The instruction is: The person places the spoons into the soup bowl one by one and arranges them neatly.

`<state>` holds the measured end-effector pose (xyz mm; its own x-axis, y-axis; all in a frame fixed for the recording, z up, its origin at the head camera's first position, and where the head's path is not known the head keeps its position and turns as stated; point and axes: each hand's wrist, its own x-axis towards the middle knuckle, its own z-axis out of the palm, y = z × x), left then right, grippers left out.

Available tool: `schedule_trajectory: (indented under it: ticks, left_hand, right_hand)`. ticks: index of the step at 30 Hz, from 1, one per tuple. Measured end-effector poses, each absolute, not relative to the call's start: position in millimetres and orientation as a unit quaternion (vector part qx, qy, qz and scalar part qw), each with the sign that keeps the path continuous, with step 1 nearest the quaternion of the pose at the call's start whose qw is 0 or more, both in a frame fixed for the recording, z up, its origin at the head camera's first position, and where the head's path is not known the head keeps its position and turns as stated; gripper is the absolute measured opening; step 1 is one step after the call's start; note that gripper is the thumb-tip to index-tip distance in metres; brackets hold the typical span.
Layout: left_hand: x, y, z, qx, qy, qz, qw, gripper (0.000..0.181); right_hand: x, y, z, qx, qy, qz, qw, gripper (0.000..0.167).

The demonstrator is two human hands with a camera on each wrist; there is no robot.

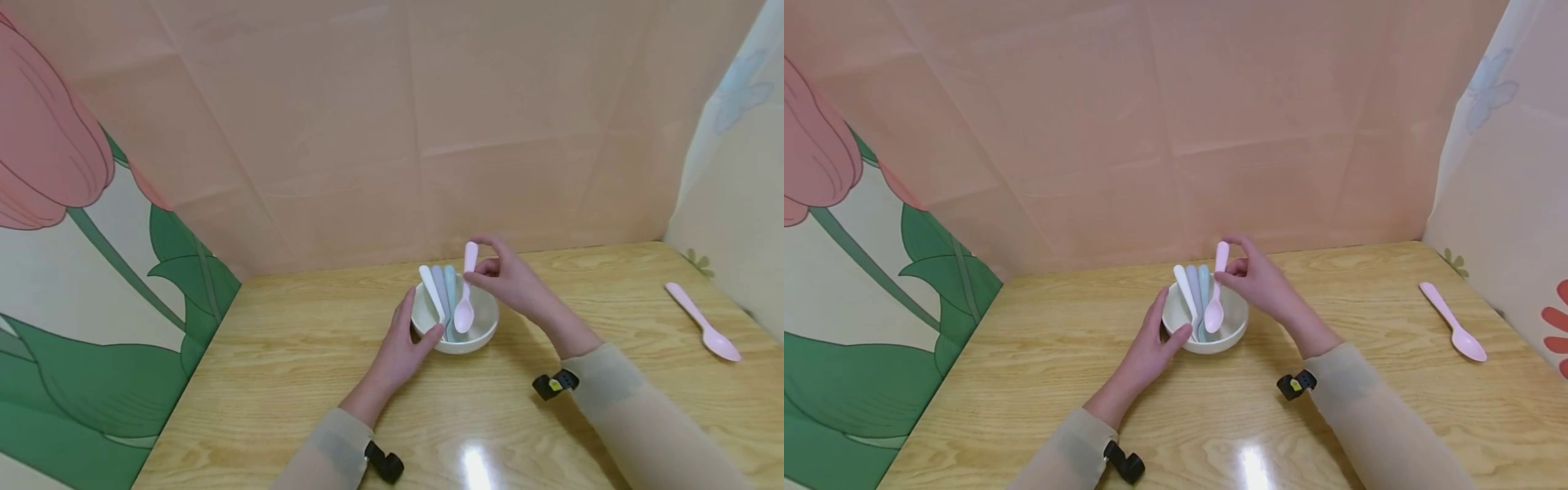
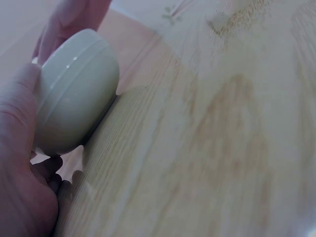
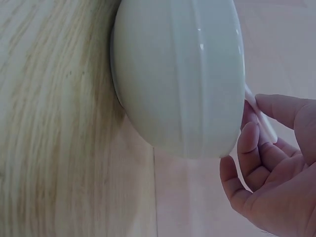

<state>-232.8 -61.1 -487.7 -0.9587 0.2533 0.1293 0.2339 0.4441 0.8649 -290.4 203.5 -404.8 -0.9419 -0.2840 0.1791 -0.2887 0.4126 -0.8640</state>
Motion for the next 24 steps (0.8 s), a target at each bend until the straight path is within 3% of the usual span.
schedule_trajectory:
  ticks: [24]
  left_hand:
    - [-232.7, -60.0, -487.4, 0.143, 0.849, 0.508, 0.009, 0.095]
  right_hand:
    - [-289.3, 195.0, -414.1, 0.151, -0.872, 0.466, -0.025, 0.069]
